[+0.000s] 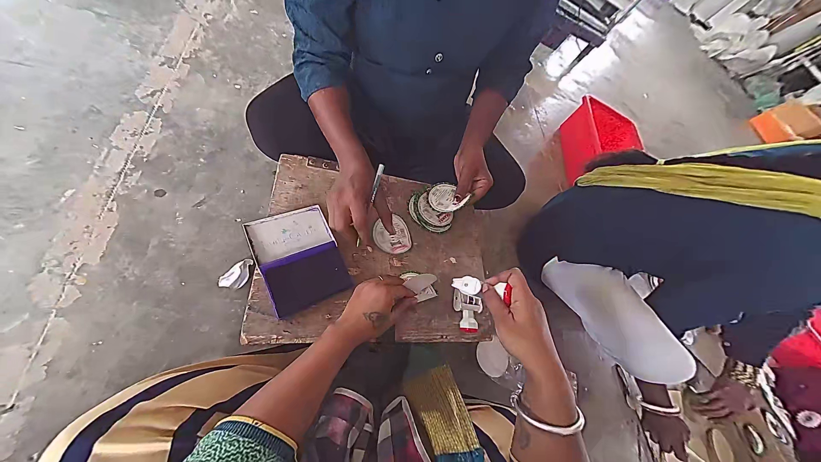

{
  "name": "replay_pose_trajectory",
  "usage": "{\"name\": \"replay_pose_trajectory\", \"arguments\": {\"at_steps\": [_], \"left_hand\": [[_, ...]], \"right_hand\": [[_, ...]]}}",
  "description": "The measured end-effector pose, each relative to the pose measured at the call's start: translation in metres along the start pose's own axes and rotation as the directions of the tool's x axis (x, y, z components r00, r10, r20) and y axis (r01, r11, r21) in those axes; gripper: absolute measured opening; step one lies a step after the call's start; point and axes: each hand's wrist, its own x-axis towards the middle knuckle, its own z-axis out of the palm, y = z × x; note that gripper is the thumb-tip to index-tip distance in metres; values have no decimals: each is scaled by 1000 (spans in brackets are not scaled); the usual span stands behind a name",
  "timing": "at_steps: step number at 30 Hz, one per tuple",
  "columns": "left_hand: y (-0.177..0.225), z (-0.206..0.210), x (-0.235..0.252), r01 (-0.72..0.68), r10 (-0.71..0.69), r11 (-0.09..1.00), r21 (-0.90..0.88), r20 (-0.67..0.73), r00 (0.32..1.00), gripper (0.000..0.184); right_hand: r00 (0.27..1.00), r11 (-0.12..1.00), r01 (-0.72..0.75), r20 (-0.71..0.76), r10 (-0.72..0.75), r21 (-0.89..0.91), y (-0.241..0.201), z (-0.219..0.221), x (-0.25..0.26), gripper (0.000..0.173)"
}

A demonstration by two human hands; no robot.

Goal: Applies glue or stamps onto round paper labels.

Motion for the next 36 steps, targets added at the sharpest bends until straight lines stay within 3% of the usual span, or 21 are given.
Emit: {"name": "replay_pose_trajectory", "arguments": {"at_steps": [3, 6, 8, 14, 16, 19, 21, 24, 26, 28, 31, 36], "left_hand": [[1, -5, 1, 38, -36, 999, -35, 49, 998, 24], [-3, -4, 0, -8, 9, 1000, -17, 68, 998, 22], [-6, -3, -1, -42, 42, 999, 5, 94, 995, 22], [-6, -2, -4, -106, 97, 991, 76, 108, 989, 20], [-3, -2, -6, -112, 105, 989, 92, 73, 992, 28], [1, -6, -8, -91, 84, 993, 70, 105, 991, 54], [1, -8, -8, -77, 65, 994, 74, 154, 986, 45], [-4, -5, -7, -112, 95, 990, 85, 186, 978, 20], [-5, -3, -7, -148, 131, 985, 89, 175, 976, 18], [-6, -2, -7, -157, 139, 983, 94, 174, 975, 17], [-4, -5, -7, -107, 79, 989, 103, 245, 966, 21], [-1, -8, -6, -79, 44, 991, 104, 304, 952, 25]], "right_hand": [[999, 1000, -18, -40, 18, 9, -2, 2, 1, 21], [995, 1000, -24, -96, 23, -15, -10, 21, 6, 30], [998, 998, -19, -60, 15, -66, -15, 43, 15, 36], [996, 978, -6, -92, -14, -211, -14, 76, 31, 35], [998, 973, 3, -67, -19, -231, -13, 73, 26, 37], [998, 958, -29, 46, 43, -285, -13, 66, 21, 41], [994, 961, -42, 89, 68, -272, -9, 60, 20, 42], [998, 987, -66, -3, 67, -150, 5, 41, 11, 39], [984, 981, -169, -74, 163, -93, 14, 30, -3, 40], [948, 948, -316, -48, 314, -38, 21, 32, -22, 53], [916, 914, -401, -22, 400, -56, 25, 54, -36, 66], [912, 910, -411, -9, 411, -60, 18, 47, -29, 46]]}}
